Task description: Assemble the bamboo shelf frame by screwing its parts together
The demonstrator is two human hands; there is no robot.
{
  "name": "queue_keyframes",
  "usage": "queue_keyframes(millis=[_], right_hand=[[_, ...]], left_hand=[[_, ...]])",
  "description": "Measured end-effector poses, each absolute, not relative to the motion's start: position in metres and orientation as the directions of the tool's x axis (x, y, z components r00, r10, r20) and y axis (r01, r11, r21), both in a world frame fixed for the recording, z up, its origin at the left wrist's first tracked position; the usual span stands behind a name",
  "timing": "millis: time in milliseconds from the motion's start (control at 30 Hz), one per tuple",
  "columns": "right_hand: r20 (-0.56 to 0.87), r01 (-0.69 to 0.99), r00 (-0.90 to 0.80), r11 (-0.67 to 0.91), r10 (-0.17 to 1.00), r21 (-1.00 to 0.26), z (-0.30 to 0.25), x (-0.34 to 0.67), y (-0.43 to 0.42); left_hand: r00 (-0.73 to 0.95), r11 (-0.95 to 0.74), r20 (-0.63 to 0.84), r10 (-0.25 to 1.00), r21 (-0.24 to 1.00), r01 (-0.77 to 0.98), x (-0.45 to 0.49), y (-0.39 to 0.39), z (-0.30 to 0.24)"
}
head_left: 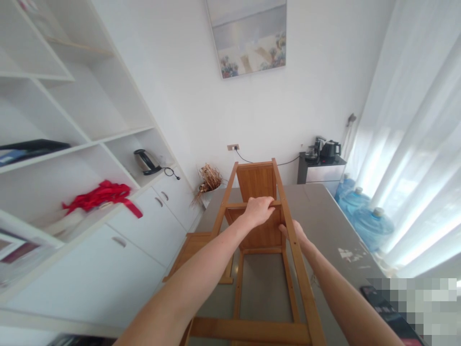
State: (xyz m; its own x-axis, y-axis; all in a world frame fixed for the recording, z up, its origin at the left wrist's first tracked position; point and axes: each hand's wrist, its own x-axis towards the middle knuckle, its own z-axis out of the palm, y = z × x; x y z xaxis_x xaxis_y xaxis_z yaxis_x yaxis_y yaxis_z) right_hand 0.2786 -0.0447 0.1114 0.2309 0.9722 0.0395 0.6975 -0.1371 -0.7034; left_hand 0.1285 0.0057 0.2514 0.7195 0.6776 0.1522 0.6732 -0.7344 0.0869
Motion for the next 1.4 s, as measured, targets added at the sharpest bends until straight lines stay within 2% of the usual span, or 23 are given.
queue_keyframes(millis=[167, 267, 433, 600, 900, 1133, 1267, 1300, 1367, 1400], right_hand=[[0.026, 0.752, 0.12, -0.074, 0.992, -0.655, 0.111, 0.301, -0.051], [-0.072, 0.809, 0.115, -0.135, 0.991, -0.572, 0.088, 0.326, -0.073], [-0.296, 0.866, 0.205, -0.314, 0.933, -0.389, 0.023, 0.354, -0.128], [-0.378, 0.864, 0.35, -0.451, 0.857, -0.223, -0.017, 0.357, -0.141], [-0.4, 0.833, 0.431, -0.528, 0.808, -0.168, -0.03, 0.34, -0.12], [-0.346, 0.826, 0.424, -0.514, 0.837, -0.232, -0.019, 0.336, -0.123], [-0.247, 0.825, 0.394, -0.459, 0.885, -0.33, 0.044, 0.355, -0.098], [-0.193, 0.818, 0.378, -0.424, 0.906, -0.389, 0.07, 0.36, -0.089], [-0.024, 0.673, 0.354, -0.272, 0.935, -0.688, 0.129, 0.365, -0.073], [0.04, 0.59, 0.333, -0.175, 0.942, -0.788, 0.158, 0.364, -0.067]], left_hand=[[0.706, -0.72, 0.168, 0.688, 0.033, 0.693, 0.131, 0.008, 0.244], [0.712, -0.728, 0.18, 0.678, 0.034, 0.685, 0.131, 0.009, 0.242], [0.721, -0.743, 0.212, 0.66, 0.04, 0.668, 0.131, 0.009, 0.24], [0.725, -0.748, 0.221, 0.653, 0.035, 0.663, 0.132, 0.009, 0.239], [0.716, -0.741, 0.225, 0.661, 0.045, 0.67, 0.133, 0.009, 0.243], [0.716, -0.736, 0.194, 0.671, 0.056, 0.675, 0.133, 0.007, 0.245], [0.708, -0.73, 0.2, 0.678, 0.066, 0.68, 0.131, 0.008, 0.244], [0.71, -0.733, 0.204, 0.674, 0.066, 0.677, 0.131, 0.008, 0.244], [0.714, -0.738, 0.21, 0.668, 0.063, 0.672, 0.13, 0.009, 0.243], [0.714, -0.738, 0.213, 0.667, 0.062, 0.672, 0.13, 0.009, 0.243]])
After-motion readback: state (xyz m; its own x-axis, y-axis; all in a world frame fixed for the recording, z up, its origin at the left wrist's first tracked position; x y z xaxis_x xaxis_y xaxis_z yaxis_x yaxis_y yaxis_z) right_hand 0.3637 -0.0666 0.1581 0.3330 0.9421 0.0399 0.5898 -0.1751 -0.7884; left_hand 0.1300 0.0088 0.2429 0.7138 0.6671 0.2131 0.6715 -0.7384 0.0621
